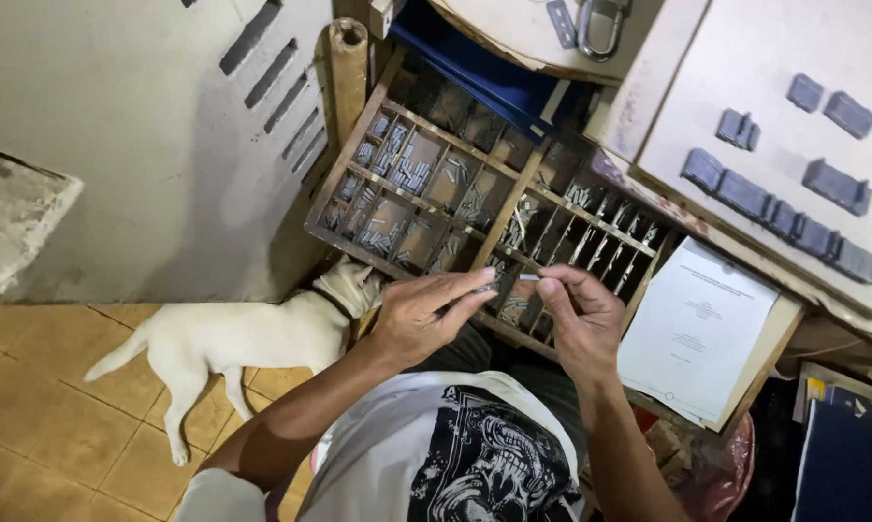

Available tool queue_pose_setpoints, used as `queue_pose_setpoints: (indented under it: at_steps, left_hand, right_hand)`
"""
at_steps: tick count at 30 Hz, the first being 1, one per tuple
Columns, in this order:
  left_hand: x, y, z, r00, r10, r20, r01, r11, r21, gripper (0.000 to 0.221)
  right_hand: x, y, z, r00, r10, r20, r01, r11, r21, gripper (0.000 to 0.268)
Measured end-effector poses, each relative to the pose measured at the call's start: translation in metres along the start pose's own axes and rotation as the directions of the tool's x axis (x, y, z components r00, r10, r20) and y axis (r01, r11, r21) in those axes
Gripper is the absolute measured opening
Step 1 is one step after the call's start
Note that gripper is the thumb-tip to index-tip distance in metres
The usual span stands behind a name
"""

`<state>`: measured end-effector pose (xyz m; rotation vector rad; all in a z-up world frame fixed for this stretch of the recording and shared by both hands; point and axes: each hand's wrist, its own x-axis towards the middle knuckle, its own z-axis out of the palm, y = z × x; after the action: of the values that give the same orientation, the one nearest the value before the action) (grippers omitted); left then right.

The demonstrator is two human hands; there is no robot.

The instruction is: A person is performing manual typesetting by selecting metal type characters from a wooden tray and arranging them on a printing press bed to prepare for a print run.

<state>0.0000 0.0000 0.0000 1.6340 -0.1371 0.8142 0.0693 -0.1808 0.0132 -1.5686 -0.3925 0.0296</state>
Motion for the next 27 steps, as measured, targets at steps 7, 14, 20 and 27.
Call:
queue_pose_setpoints:
  at_steps: [7,14,20,27]
  left_hand:
    - [0.001,0.015,0.013,0.995,0.09,0.046,-0.092,0.995,0.029,0.033]
    - [0.0,0.012,0.018,0.942,0.322,0.092,-0.333,0.93,0.155,0.027]
    - [-0.01,-0.005,0.011,0.905,0.349,0.243,-0.407,0.877,0.255,0.031]
    - [-0.073,-0.081,0.002,0.952,-0.08,0.294,0.076,0.997,0.027,0.027]
  right_hand:
    - [-0.011,-0.014,-0.004,0.995,-0.086,0.046,0.087,0.996,-0.003,0.012]
    - [-0.019,-0.026,0.0,0.992,0.124,0.022,-0.124,0.992,0.017,0.01]
    - [-0.03,-0.006,0.008,0.87,0.492,0.037,-0.483,0.833,0.269,0.013]
    - [-0.032,0.017,0.006,0.77,0.613,0.175,-0.612,0.788,-0.067,0.023]
